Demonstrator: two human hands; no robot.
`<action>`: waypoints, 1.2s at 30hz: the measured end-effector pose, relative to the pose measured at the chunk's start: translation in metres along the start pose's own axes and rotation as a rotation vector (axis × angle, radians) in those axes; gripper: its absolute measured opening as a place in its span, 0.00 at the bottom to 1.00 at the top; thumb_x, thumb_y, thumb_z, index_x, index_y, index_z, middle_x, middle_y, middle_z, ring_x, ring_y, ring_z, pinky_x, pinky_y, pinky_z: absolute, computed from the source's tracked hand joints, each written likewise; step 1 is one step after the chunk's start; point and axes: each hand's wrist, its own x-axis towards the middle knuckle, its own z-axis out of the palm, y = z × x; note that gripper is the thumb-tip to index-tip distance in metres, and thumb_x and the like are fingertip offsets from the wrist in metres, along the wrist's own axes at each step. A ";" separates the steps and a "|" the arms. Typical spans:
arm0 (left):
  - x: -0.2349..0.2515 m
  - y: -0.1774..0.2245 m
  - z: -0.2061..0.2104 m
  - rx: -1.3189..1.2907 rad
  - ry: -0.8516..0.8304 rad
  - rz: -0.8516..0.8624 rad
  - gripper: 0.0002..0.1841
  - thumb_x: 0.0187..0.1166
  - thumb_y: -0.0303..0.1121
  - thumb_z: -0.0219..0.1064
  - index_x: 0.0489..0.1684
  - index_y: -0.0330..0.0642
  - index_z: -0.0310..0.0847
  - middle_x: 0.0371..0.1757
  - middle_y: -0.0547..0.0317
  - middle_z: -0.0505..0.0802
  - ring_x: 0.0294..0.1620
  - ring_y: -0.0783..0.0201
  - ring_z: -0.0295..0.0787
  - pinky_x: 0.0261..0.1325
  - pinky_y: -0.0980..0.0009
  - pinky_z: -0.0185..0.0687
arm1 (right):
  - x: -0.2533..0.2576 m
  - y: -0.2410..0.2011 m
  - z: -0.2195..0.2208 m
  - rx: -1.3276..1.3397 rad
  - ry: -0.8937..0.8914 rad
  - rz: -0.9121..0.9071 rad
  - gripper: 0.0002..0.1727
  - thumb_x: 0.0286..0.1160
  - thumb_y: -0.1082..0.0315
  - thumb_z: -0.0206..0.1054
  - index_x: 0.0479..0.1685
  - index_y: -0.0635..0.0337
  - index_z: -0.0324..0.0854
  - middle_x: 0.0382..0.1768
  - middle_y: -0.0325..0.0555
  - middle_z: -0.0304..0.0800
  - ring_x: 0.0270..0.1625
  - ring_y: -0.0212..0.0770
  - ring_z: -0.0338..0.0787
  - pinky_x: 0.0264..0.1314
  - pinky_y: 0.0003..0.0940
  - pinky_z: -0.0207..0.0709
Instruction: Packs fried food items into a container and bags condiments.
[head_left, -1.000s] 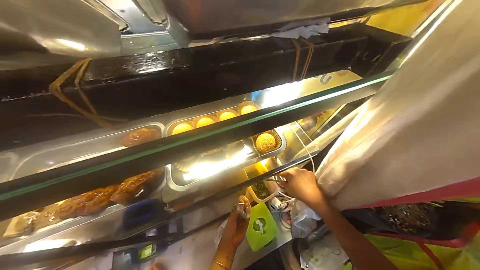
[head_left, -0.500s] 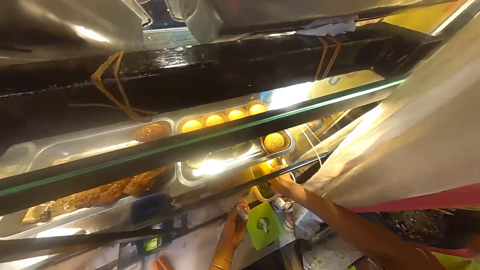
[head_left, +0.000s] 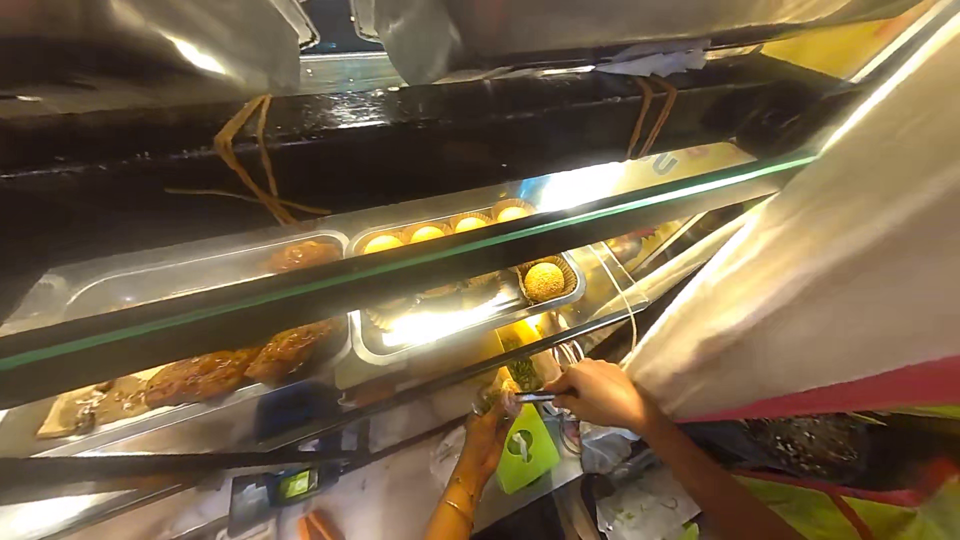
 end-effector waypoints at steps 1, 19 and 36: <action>0.002 -0.002 0.002 0.026 0.028 0.031 0.14 0.81 0.19 0.63 0.62 0.30 0.73 0.45 0.48 0.91 0.40 0.61 0.91 0.45 0.66 0.91 | -0.001 -0.003 0.003 -0.004 -0.010 -0.004 0.18 0.85 0.52 0.62 0.67 0.40 0.89 0.56 0.51 0.94 0.63 0.57 0.89 0.63 0.65 0.77; -0.023 0.044 -0.031 -0.207 0.095 -0.052 0.10 0.86 0.28 0.47 0.53 0.35 0.73 0.41 0.46 0.89 0.35 0.57 0.92 0.37 0.65 0.92 | 0.078 -0.008 0.014 -0.201 0.157 0.194 0.30 0.72 0.76 0.67 0.78 0.60 0.76 0.76 0.64 0.79 0.81 0.68 0.74 0.78 0.73 0.65; -0.015 0.037 -0.053 -0.100 0.109 -0.009 0.12 0.91 0.27 0.45 0.60 0.37 0.74 0.47 0.49 0.92 0.42 0.62 0.94 0.42 0.71 0.92 | 0.089 0.011 0.022 -0.099 0.187 0.077 0.25 0.74 0.70 0.70 0.73 0.61 0.80 0.72 0.65 0.82 0.77 0.68 0.78 0.77 0.73 0.66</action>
